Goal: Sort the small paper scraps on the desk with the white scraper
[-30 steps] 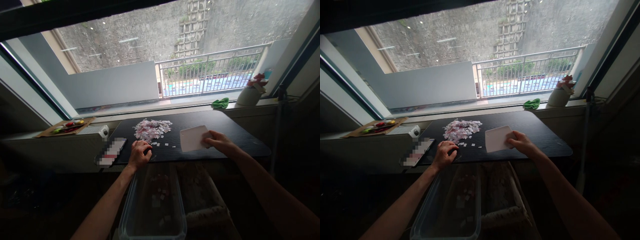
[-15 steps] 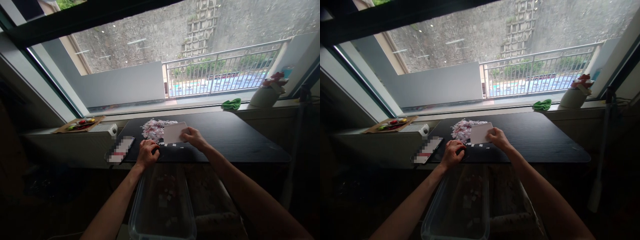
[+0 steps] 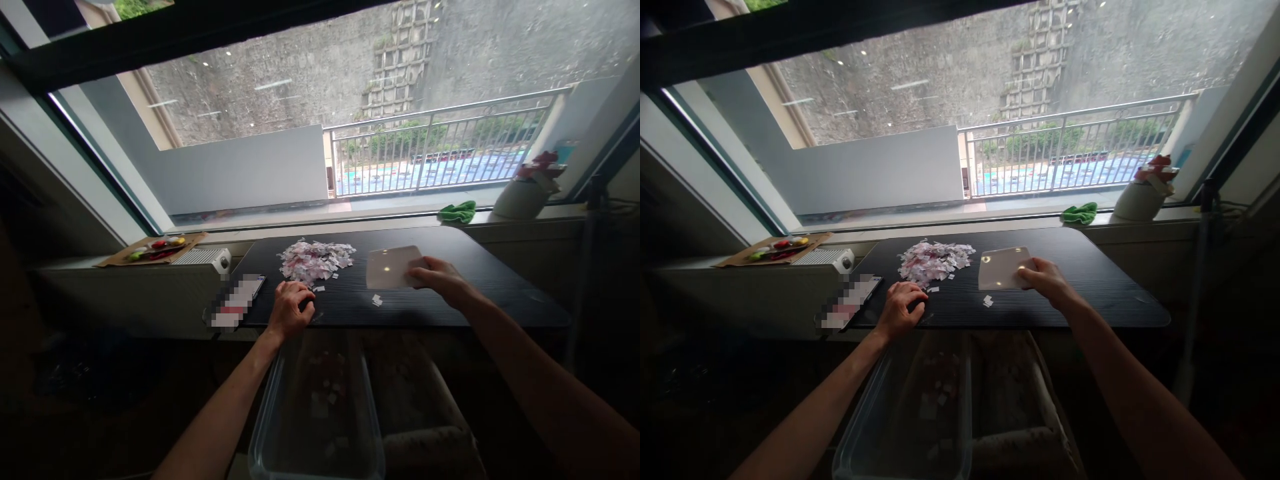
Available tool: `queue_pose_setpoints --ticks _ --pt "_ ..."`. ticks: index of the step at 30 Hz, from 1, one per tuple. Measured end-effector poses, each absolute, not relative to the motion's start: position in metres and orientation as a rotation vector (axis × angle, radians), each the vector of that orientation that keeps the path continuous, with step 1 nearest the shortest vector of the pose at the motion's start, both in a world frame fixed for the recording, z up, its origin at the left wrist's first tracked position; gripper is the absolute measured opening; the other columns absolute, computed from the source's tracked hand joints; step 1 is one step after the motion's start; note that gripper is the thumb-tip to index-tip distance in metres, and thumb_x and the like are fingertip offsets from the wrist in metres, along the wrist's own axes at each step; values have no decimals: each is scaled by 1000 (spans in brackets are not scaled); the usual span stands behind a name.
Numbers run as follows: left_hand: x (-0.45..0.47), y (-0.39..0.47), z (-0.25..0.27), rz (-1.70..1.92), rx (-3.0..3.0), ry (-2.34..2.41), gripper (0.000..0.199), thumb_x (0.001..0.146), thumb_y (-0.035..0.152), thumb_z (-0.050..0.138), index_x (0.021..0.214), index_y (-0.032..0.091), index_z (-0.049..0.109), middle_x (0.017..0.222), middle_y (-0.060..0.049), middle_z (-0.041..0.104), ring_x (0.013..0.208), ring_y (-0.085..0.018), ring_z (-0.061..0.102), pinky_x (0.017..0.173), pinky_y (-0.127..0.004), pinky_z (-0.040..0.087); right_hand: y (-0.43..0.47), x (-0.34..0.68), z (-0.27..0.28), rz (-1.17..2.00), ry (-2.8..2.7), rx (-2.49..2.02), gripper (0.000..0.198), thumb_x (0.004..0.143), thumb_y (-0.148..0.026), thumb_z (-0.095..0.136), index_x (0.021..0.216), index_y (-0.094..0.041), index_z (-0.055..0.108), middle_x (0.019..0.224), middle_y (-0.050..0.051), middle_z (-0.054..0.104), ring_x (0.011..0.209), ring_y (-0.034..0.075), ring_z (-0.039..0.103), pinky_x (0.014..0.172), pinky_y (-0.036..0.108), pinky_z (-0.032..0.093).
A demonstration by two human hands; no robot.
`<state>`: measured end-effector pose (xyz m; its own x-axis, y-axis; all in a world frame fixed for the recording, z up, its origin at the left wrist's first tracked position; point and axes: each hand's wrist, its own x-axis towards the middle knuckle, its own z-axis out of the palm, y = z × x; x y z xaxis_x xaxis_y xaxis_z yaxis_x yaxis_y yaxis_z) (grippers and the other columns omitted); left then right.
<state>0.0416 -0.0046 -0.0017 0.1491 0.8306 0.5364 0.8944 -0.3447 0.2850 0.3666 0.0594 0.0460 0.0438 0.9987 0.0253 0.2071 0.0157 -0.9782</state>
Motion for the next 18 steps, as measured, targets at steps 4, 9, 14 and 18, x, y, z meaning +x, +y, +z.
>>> queue_pose_setpoints --ticks 4,9,14,18 --pt "39 -3 -3 -989 -2306 -1707 16 75 21 54 79 24 69 90 -4 68 102 -24 57 106 -50 31 60 362 45 1018 -1306 -1424 12 59 -12 65 69 -18 64 68 3 67 58 15 60 46 25 51" --pt "38 -3 -2 -976 -2317 -1687 17 75 23 53 79 23 70 90 -4 68 101 -25 58 105 -50 31 46 391 46 1197 -1304 -1432 11 60 -13 68 70 -17 67 65 2 67 56 14 60 45 23 49" --pt "37 -3 -2 -960 -2317 -1681 17 76 24 53 79 23 70 91 -5 68 102 -25 58 104 -50 32 43 407 46 1191 -1237 -1415 13 60 -11 71 70 -18 67 67 1 69 58 14 62 50 23 52" --pt "37 -3 -2 -951 -2317 -1681 17 76 24 53 80 22 70 91 -5 68 102 -25 58 104 -50 31 44 405 36 1273 -1224 -1434 14 60 -11 72 72 -16 68 67 1 70 58 14 62 49 22 51"
